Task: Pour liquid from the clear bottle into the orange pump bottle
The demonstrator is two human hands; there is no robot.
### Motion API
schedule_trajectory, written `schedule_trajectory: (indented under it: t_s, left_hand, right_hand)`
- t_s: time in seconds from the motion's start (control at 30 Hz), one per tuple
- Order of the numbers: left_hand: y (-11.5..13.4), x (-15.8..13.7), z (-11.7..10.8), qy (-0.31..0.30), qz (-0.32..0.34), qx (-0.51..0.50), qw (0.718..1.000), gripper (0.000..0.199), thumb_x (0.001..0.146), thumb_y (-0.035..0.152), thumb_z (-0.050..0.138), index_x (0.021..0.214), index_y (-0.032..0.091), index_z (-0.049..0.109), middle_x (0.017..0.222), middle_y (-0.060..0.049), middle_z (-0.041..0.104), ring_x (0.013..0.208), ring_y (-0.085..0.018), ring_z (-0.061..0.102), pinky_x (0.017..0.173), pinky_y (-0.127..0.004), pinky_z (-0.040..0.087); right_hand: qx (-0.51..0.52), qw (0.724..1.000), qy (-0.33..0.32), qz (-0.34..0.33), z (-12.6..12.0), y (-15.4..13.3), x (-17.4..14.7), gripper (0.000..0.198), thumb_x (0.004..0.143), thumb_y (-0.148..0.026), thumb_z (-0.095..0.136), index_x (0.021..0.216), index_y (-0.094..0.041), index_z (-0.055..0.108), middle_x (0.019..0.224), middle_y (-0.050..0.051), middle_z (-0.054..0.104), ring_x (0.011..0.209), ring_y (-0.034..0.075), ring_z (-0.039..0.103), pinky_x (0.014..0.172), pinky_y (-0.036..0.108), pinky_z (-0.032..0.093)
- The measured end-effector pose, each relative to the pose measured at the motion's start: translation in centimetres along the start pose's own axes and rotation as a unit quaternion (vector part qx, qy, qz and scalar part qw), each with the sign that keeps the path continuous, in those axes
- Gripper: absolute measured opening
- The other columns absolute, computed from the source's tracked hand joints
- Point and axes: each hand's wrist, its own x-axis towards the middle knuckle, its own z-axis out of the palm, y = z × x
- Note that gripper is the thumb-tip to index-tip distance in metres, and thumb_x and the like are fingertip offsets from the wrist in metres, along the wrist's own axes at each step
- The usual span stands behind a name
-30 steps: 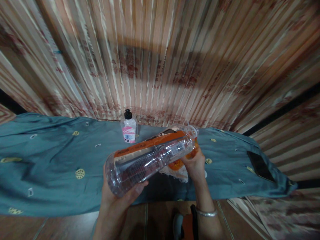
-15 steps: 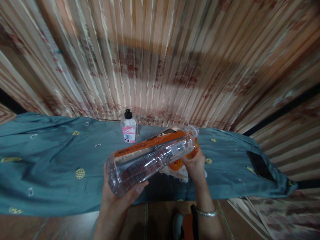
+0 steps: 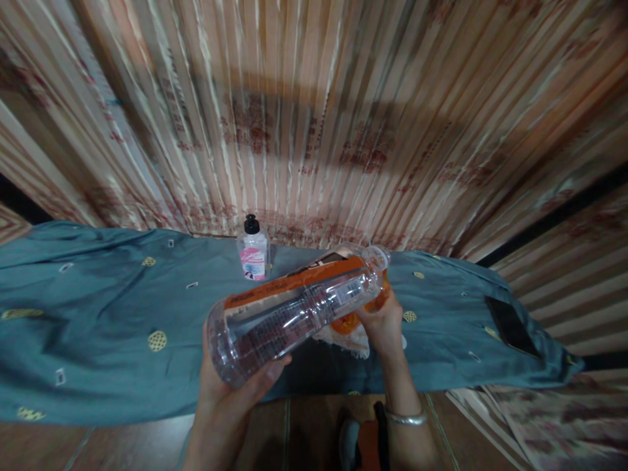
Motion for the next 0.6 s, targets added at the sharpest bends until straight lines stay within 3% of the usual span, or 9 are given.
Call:
schedule_trajectory:
  t_s: [0.6]
  left_hand:
    - [0.55,-0.23,0.21,0.0,-0.015,-0.008,1.0,0.075,0.049,0.025,0.095,0.116,0.03,0.061,0.109,-0.004,0.073,0.086,-0.028,0.073,0.059,-0.033,0.064]
  right_hand:
    - [-0.023,0.999,0.013,-0.032,0.01,0.27,-0.01,0.051,0.06,-0.047,0.078,0.103,-0.023,0.063,0.089,0.007,0.078,0.085,0.03,0.073,0.075,0.04,0.058]
